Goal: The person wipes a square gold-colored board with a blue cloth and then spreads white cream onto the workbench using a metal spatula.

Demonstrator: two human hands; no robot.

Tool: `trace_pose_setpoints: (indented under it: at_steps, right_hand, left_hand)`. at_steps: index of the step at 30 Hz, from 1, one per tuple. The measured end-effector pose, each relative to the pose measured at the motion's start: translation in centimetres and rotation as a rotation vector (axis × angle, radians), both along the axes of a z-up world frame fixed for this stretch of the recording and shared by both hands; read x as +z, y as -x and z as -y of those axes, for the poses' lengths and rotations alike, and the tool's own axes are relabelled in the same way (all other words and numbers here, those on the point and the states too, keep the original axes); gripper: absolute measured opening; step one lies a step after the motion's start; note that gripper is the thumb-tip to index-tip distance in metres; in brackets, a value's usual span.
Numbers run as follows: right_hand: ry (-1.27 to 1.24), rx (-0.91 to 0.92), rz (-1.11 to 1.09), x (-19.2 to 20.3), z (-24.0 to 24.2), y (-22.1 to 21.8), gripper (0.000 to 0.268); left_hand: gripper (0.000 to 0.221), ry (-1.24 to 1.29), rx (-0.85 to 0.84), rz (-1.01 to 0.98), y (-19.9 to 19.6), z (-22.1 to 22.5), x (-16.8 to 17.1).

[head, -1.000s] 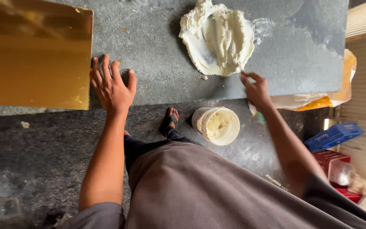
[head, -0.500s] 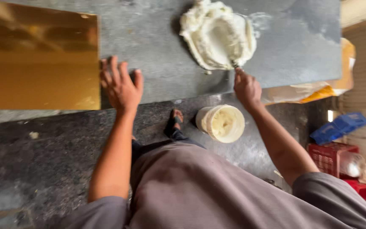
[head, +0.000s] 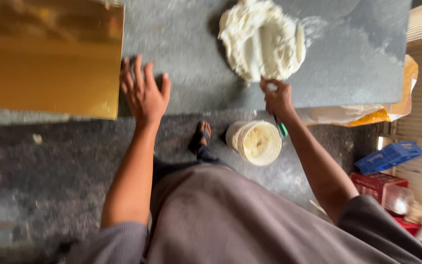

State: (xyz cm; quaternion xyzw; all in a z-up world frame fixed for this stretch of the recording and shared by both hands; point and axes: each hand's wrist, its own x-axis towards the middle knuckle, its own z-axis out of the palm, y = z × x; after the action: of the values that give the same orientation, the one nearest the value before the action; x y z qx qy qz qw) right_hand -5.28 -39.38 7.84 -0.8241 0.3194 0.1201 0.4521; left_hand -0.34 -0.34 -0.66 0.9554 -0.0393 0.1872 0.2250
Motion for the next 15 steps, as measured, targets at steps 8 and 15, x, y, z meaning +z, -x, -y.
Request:
trace_pose_setpoints:
  at_steps: [8,15]
  right_hand:
    - [-0.139,-0.098,0.067,9.7,2.4,-0.4,0.036]
    - [0.34,0.292,0.132,-1.9,5.9,-1.6,0.032]
  left_hand:
    - [0.041,-0.033,0.015,0.004,-0.8,-0.2,0.9]
    - [0.04,-0.077,0.03,0.023,-0.5,0.7,2.0]
